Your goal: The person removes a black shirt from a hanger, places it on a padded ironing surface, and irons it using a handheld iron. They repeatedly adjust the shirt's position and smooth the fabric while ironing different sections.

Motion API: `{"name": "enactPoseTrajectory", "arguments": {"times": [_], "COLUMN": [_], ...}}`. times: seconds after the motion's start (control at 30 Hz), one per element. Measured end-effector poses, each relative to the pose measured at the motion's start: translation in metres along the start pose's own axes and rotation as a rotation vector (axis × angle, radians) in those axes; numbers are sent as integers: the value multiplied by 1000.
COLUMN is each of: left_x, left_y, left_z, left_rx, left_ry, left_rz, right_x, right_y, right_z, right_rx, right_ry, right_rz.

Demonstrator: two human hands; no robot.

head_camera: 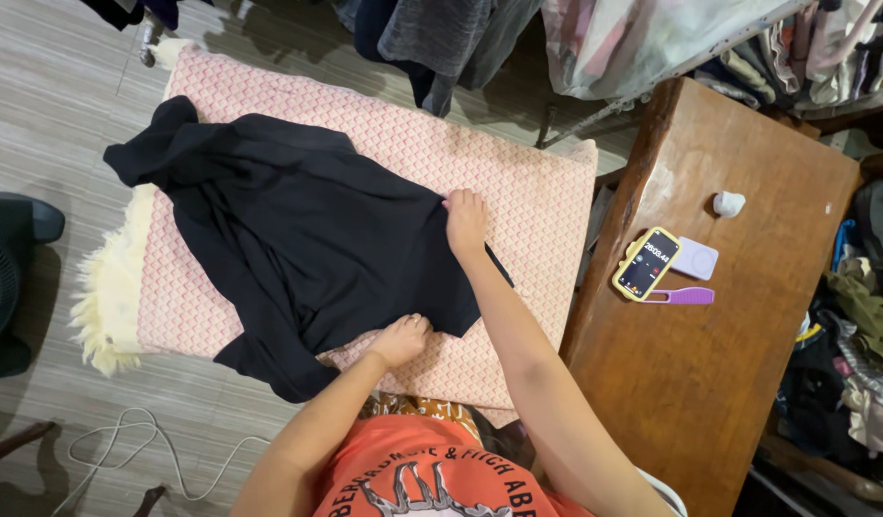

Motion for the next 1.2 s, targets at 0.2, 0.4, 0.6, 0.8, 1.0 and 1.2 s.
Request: {"name": "enactPoseTrajectory", "arguments": {"times": [0.2, 0.4, 0.6, 0.8, 1.0, 1.2], "left_x": [3, 17, 43, 85, 127, 158], "left_y": [17, 53, 58, 49, 43, 51], "left_z": [-4, -15, -27, -48, -79, -96], "left_rx": [-119, -350, -221, -77, 135, -59], "left_ry": [61, 235, 346, 381, 336, 429], "left_rz": [-36, 13, -93, -87, -58, 24], "right_x": [-4, -56, -90, -113, -136, -115], "right_y": [3, 49, 84, 78, 55, 56], "right_z": [4, -1, 34, 9, -35, -5], "right_rx": [64, 66, -47, 281, 352, 17], "right_ry": [54, -19, -195, -53, -155, -308], "right_rz": [81, 87, 101, 76, -149, -164]}}
Point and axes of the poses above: each hand's wrist, its own x-axis towards the middle knuckle, its own y-axis out of the back of the hand, z = x × y, the point moved 2 cm from there along x, towards the middle knuckle, and after that the axes turned 1 degree about x, right-handed, at the moved point
